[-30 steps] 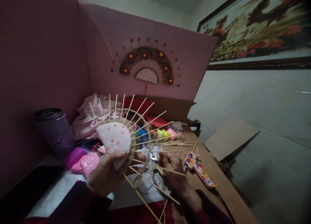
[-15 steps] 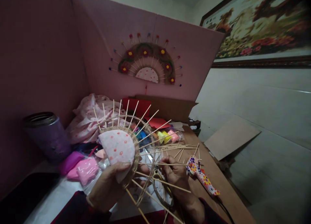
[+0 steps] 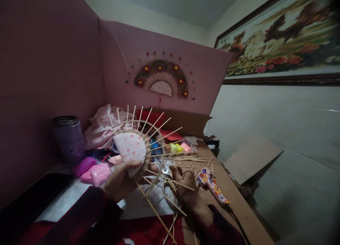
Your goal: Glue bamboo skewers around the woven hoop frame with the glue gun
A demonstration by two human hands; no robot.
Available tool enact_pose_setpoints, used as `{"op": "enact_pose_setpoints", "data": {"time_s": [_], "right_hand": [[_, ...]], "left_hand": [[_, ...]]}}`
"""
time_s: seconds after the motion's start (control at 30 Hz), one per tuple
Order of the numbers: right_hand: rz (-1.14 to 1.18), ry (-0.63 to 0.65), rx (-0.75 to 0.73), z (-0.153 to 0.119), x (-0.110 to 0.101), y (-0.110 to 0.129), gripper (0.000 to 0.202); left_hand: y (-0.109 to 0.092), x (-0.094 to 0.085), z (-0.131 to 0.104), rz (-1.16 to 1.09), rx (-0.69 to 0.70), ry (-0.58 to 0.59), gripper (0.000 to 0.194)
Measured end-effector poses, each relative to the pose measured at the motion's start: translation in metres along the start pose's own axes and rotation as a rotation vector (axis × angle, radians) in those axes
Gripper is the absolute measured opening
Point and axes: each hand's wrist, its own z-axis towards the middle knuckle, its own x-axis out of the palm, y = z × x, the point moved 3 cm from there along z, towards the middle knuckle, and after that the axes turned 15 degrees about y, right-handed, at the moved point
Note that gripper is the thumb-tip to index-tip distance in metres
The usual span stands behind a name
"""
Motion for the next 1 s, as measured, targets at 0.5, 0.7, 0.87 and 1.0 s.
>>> {"op": "enact_pose_setpoints", "data": {"time_s": [0.5, 0.7, 0.87, 1.0], "right_hand": [[0.064, -0.082, -0.014, -0.0002, -0.0014, 0.0038, 0.031], [0.053, -0.080, -0.008, 0.0004, -0.0029, 0.0010, 0.030], [0.047, -0.066, -0.013, 0.0027, -0.0007, -0.0023, 0.030], [0.043, -0.057, -0.030, 0.0050, 0.0002, -0.0035, 0.034]], "left_hand": [[0.0001, -0.0005, -0.0013, -0.018, 0.011, 0.031, 0.026], [-0.0017, -0.0027, -0.0006, -0.014, 0.022, 0.042, 0.026], [-0.0045, 0.0000, 0.0001, -0.027, 0.031, 0.076, 0.027], [-0.0049, -0.0009, 0.0007, -0.033, 0.033, 0.071, 0.026]]}}
